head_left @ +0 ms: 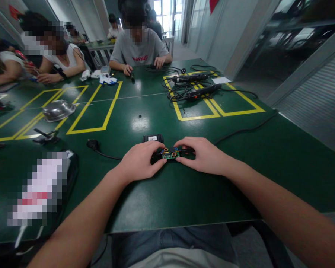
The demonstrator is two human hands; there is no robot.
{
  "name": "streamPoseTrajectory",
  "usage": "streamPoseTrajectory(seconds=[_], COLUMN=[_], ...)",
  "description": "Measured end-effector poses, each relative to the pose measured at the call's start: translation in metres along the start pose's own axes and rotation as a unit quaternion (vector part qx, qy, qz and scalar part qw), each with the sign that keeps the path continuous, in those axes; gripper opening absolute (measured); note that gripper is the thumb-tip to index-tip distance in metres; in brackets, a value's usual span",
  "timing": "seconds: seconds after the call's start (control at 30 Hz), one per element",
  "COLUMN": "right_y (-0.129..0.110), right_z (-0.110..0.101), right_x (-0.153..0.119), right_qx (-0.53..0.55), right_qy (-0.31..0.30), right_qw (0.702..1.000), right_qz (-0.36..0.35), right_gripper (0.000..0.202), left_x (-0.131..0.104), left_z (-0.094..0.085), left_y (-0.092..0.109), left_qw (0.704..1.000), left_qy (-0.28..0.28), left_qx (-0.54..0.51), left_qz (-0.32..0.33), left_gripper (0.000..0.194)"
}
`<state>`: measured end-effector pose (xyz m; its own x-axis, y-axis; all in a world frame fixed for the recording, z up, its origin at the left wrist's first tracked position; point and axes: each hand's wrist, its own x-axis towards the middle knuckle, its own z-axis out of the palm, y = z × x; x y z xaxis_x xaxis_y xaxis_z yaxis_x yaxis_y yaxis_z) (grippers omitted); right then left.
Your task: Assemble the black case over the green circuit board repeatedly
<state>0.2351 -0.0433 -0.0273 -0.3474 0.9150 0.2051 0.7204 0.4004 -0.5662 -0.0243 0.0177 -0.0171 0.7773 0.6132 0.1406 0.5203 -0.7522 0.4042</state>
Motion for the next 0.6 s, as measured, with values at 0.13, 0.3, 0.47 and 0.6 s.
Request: streamPoseTrajectory(seconds=[0.13, 0.3, 0.47, 0.6], right_y=[0.0012, 0.002, 0.0026, 0.0035], right_z=[0.0002, -0.0001, 0.0, 0.001], right_x=[0.001, 0.0014, 0.001, 0.0007], right_qx=[-0.01, -0.016, -0.026, -0.032], right_qy=[-0.003, -0.003, -0.003, 0.002], right_qw=[1.0, 1.0, 1.0, 0.999], right_qz=[-0.001, -0.002, 0.0, 0.001], right_gripper=[0.03, 0.027, 0.027, 0.026], left_x=[0.0008, 0.0005, 0.0016, 0.002], left_z=[0.0009, 0.0011, 0.0008, 0.0007], left_y=[-0.0006, -0.002, -0.0027, -0.0036], left_qw=[1.0, 1.0, 1.0, 1.0], left_qy=[0.003, 0.009, 0.005, 0.002], left_qx=[0.005, 0.006, -0.004, -0.003], left_qz=[-0.003, -0.001, 0.004, 0.009], left_gripper=[0.03, 0.031, 0.03, 0.03])
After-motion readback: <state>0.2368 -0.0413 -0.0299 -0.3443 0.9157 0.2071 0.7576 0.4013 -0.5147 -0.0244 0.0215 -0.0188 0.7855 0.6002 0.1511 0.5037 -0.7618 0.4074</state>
